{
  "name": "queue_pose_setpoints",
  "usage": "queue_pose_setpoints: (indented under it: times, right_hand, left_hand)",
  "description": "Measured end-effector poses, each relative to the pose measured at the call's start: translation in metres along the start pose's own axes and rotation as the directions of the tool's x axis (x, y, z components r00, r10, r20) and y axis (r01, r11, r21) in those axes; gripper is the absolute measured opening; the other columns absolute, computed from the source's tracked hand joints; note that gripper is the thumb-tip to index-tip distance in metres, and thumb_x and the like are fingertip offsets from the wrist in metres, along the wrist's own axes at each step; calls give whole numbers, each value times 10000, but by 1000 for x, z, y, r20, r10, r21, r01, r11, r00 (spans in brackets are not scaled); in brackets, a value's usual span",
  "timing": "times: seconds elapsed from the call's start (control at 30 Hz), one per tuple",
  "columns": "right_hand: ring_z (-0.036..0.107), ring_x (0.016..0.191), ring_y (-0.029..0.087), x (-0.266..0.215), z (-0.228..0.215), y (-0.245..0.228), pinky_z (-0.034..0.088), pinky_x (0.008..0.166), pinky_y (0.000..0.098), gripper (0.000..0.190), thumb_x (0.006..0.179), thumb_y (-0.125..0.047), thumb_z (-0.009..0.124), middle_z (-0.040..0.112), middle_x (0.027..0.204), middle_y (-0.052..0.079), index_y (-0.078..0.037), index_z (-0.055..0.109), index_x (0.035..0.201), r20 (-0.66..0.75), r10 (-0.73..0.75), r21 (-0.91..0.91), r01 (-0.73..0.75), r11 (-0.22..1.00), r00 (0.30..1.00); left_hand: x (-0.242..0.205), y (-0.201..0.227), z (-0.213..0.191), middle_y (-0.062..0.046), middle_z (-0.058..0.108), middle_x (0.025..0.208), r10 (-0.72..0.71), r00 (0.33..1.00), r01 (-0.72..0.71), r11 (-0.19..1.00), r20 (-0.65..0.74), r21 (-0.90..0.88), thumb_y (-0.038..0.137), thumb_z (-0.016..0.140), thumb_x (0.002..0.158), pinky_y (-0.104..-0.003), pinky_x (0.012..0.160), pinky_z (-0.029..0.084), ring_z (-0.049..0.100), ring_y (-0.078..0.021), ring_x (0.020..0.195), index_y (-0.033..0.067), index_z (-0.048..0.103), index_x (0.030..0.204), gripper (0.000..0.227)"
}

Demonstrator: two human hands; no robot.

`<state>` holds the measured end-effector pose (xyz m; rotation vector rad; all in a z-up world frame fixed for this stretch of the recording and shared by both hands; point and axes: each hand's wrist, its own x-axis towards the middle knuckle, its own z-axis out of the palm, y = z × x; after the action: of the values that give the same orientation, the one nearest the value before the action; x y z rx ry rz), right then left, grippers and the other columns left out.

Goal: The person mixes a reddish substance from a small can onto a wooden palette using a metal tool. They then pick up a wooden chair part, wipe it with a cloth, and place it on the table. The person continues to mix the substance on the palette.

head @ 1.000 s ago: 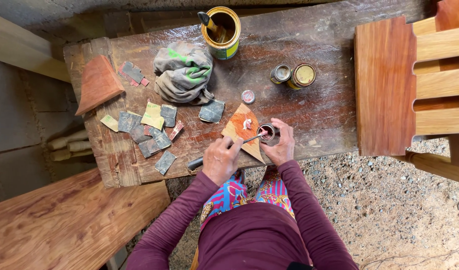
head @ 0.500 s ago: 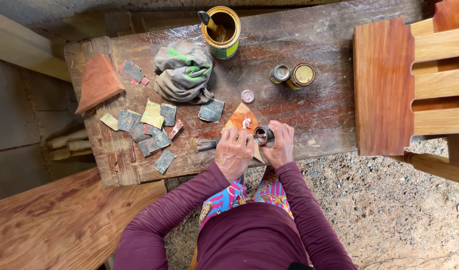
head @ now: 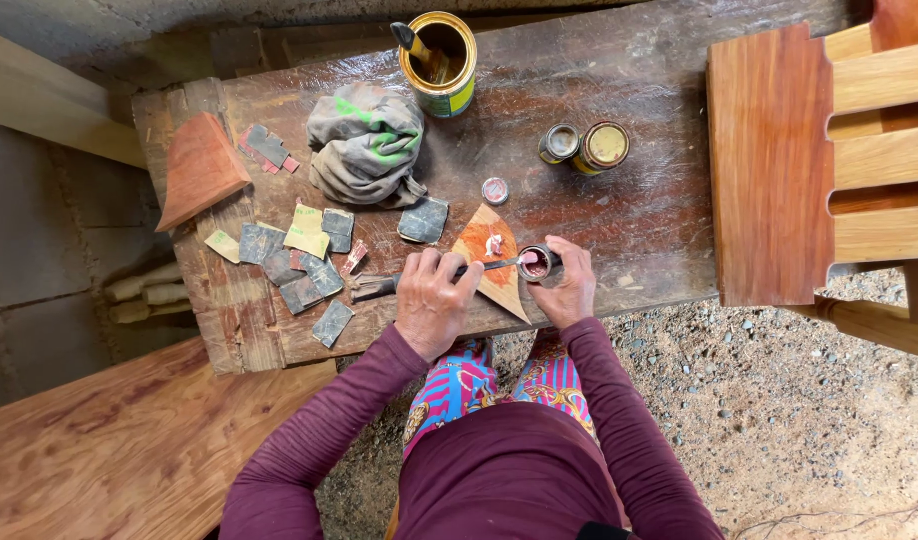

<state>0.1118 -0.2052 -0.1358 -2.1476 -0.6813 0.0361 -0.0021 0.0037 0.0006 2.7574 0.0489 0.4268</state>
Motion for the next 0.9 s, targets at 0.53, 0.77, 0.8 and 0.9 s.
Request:
queue_pose_setpoints:
  times: [0.53,0.77,0.8,0.9]
  right_hand:
    - [649,1161,319,3,-8,-18,542,997,405,660,607,-70,901,660,1249,153,-46,627,1206,-23,43,21,-43,999,999]
    - [582,1137,346,1,-7,-23,489,977,453,596,633,-71,865,638,1220,139,-61,613,1173,-52,-51,-84,46,995,997]
    - [570,1135,347,0,-7,-23,481,977,459,601,621,-65,855,631,1219,137,-63,614,1171,-52,-62,-101,56,993,997]
    - [545,1118,346,-5,-4,-21,474,964,460,607,605,-51,835,610,1210,134,-63,622,1173,-39,-67,-138,61,988,997]
  left_hand:
    - [-8,-1,30,-153,649,794,-192,942,236,962,276,-137,65,678,799,-481,611,543,686,-349,743,66,708,1044,247]
    - [4,8,26,-206,670,808,-172,914,241,959,367,-149,77,662,767,-493,631,552,703,-378,739,25,664,920,162]
    - [6,10,23,-215,672,812,-170,910,245,957,379,-159,89,666,750,-492,630,554,705,-383,737,18,659,912,177]
    - [7,12,23,-205,674,800,-170,897,244,960,408,-136,123,682,729,-509,617,542,702,-387,733,19,656,865,174]
